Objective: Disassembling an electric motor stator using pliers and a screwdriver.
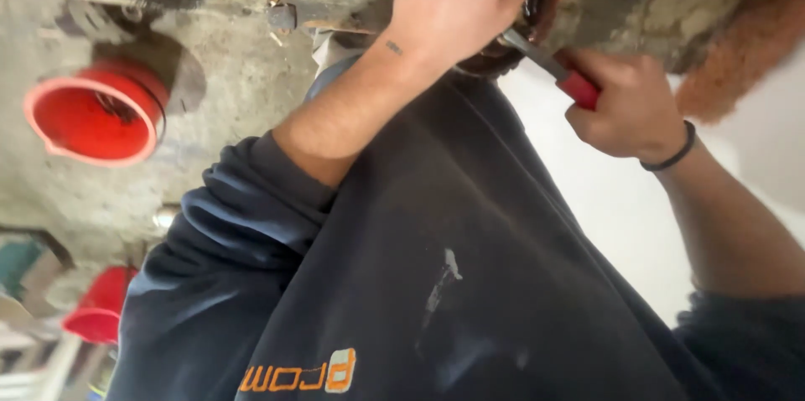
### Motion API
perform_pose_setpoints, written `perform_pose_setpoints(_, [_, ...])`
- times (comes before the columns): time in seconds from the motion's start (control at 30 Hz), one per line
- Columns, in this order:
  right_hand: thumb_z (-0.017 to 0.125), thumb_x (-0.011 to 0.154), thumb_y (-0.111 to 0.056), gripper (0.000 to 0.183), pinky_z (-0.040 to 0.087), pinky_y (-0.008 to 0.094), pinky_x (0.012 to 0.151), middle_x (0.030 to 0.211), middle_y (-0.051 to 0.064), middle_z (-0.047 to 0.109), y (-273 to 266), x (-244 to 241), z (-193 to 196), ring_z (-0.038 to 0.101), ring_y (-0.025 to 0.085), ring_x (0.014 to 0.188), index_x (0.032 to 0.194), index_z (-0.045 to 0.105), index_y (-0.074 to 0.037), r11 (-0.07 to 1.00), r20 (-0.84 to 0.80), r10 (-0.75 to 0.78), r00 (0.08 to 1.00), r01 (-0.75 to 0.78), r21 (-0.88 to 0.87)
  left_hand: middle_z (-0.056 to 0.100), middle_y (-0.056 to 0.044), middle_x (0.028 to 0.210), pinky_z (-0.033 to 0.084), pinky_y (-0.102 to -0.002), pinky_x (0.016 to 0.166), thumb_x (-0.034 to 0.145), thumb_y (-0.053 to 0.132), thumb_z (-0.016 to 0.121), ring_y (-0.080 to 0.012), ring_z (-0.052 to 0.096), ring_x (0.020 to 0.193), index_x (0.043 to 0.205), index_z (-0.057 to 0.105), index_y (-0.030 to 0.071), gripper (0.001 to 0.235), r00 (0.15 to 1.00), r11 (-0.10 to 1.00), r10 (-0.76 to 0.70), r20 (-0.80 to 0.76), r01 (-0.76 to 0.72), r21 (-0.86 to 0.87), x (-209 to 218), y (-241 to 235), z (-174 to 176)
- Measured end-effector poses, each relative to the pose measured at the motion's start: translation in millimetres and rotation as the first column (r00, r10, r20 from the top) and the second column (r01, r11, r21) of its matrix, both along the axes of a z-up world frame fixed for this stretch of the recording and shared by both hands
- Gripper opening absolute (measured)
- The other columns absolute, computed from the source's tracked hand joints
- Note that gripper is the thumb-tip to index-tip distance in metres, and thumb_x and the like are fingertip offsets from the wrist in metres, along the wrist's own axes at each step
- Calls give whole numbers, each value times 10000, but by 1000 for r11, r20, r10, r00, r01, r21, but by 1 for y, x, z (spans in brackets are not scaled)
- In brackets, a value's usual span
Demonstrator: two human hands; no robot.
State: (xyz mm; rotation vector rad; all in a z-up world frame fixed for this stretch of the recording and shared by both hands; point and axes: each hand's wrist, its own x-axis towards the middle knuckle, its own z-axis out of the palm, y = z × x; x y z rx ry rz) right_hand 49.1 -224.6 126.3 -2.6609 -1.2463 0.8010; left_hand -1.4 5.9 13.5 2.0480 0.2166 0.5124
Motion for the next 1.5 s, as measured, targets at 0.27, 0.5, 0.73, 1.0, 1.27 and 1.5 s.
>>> perform_pose_setpoints(0.27, [680, 759, -22, 249, 504, 341, 687, 769, 101, 651, -82, 36, -103, 627, 222, 700, 1008, 690, -24, 987, -720, -113, 685, 160, -3, 697, -113, 1001, 544, -456, 806, 932, 178, 658, -344, 668, 933, 1195, 620, 78, 284, 998, 999, 27, -64, -30, -34, -4, 9, 18])
perform_pose_setpoints(0.5, [593, 766, -14, 426, 530, 325, 959, 1128, 113, 699, -60, 42, -144, 661, 196, 1077, 1188, 642, 9, 939, -957, -35, 288, 337, 67, 663, -115, 934, 535, -468, 804, 887, 160, 670, -334, 674, 925, 1128, 603, 34, 280, 998, 999, 39, -58, -39, -7, -10, 13, 17])
perform_pose_setpoints(0.73, [673, 830, -8, 299, 579, 424, 860, 1079, 181, 702, -84, 52, -81, 693, 296, 974, 1126, 646, 28, 699, -970, 117, 212, 676, 232, 697, -102, 988, 542, -455, 852, 875, 95, 662, -328, 688, 972, 1063, 637, 58, 193, 999, 999, -43, 30, 44, -28, -11, 16, 12])
perform_pose_setpoints(1.0, [680, 819, 20, 410, 579, 460, 800, 1154, 175, 659, -43, 11, -44, 688, 332, 961, 1215, 577, -13, 395, -908, 84, 410, 823, 408, 724, -99, 1147, 542, -463, 938, 1032, 210, 720, -338, 695, 1062, 1215, 646, 69, 243, 944, 980, -165, 286, 188, -57, -16, 29, 38])
perform_pose_setpoints(1.27, [672, 795, 32, 370, 553, 415, 984, 1136, 153, 674, -17, -51, -45, 672, 275, 1076, 1165, 645, 28, 544, -926, 115, 361, 757, 362, 753, -92, 1087, 607, -372, 842, 999, 157, 716, -279, 758, 991, 1236, 714, 75, 251, 920, 893, -358, 159, 388, -229, -55, -2, 57])
perform_pose_setpoints(1.5, [658, 859, 7, 277, 540, 389, 996, 1172, 146, 690, -39, -76, -59, 666, 252, 1077, 1135, 675, 0, 552, -828, 176, 532, 643, 530, 754, -65, 787, 560, -303, 589, 931, 116, 767, -178, 749, 673, 938, 749, 56, 63, 933, 866, -358, -44, 314, -390, -95, -4, 83])
